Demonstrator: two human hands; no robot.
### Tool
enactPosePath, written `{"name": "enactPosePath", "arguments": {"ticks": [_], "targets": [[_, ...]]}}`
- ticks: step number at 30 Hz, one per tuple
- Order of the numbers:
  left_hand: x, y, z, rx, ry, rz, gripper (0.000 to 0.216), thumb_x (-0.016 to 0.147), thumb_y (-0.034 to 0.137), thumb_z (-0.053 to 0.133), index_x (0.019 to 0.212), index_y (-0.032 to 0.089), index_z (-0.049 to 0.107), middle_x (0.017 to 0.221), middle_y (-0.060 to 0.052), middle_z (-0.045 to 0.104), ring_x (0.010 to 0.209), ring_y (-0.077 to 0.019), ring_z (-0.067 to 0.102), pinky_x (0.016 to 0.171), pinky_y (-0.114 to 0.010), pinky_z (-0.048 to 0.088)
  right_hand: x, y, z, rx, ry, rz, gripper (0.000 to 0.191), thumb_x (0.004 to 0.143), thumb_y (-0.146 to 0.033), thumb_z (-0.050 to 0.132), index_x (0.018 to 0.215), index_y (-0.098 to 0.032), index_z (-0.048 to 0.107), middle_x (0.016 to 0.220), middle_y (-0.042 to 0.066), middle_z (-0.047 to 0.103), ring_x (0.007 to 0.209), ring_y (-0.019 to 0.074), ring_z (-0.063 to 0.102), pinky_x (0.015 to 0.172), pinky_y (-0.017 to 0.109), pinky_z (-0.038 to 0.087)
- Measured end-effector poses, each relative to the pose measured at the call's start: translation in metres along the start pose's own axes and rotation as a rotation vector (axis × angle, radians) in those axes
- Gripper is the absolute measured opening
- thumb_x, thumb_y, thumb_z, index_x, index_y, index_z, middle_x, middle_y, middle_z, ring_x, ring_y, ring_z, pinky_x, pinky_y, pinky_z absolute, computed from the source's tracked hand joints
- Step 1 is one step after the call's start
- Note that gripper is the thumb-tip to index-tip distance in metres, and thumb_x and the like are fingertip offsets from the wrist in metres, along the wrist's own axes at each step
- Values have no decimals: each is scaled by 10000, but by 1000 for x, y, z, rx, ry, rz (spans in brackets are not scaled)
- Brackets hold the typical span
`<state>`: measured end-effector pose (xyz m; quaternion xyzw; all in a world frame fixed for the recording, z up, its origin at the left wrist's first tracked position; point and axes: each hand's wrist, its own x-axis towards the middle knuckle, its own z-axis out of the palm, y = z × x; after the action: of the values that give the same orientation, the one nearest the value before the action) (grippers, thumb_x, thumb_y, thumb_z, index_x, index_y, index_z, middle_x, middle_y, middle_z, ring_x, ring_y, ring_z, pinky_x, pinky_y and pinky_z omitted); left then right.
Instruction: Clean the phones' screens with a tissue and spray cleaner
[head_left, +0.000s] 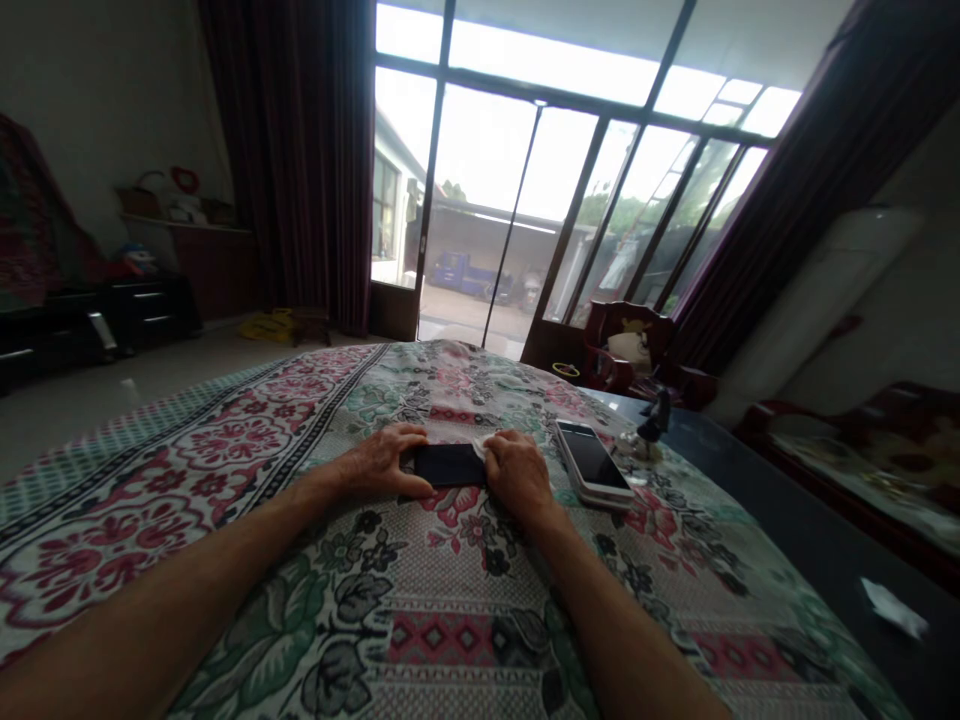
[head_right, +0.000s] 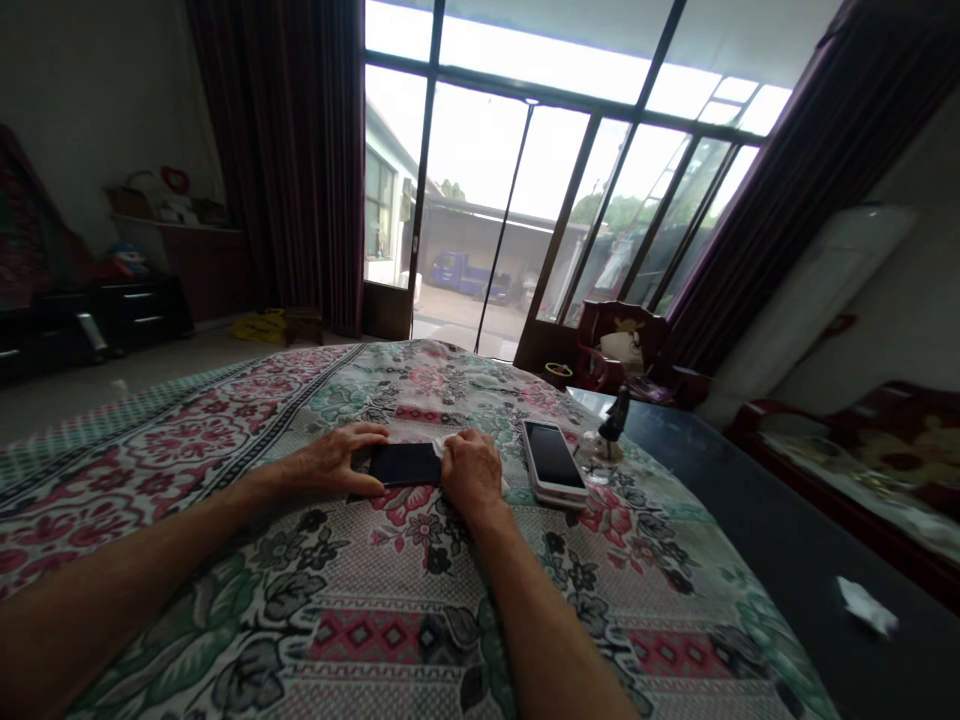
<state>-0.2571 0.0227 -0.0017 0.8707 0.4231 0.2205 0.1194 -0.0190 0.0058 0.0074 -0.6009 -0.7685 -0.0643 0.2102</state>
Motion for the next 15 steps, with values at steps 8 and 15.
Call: {"name": "enactPosePath", "arguments": {"ticks": [8,15], "targets": [[1,-6,3,26,16,15,681,634,535,741,1200,176,615,1327,-128,563,1240,-271,508,1073,-378,374,-15,-34,3,187,-7,-277,157,841,-194,546,900,-211,691,1044,48,651,971,182,547,883,302,407],[1,-10,2,-18,-7,11,694,619,563,735,1200,203,617,1346,-118,553,1251,-276,496,1079,-402,361,-9,-23,-1,157,-37,-205,183,833,-164,529,877,-210,702,1017,52,662,950,177,561,884,297,408]]}}
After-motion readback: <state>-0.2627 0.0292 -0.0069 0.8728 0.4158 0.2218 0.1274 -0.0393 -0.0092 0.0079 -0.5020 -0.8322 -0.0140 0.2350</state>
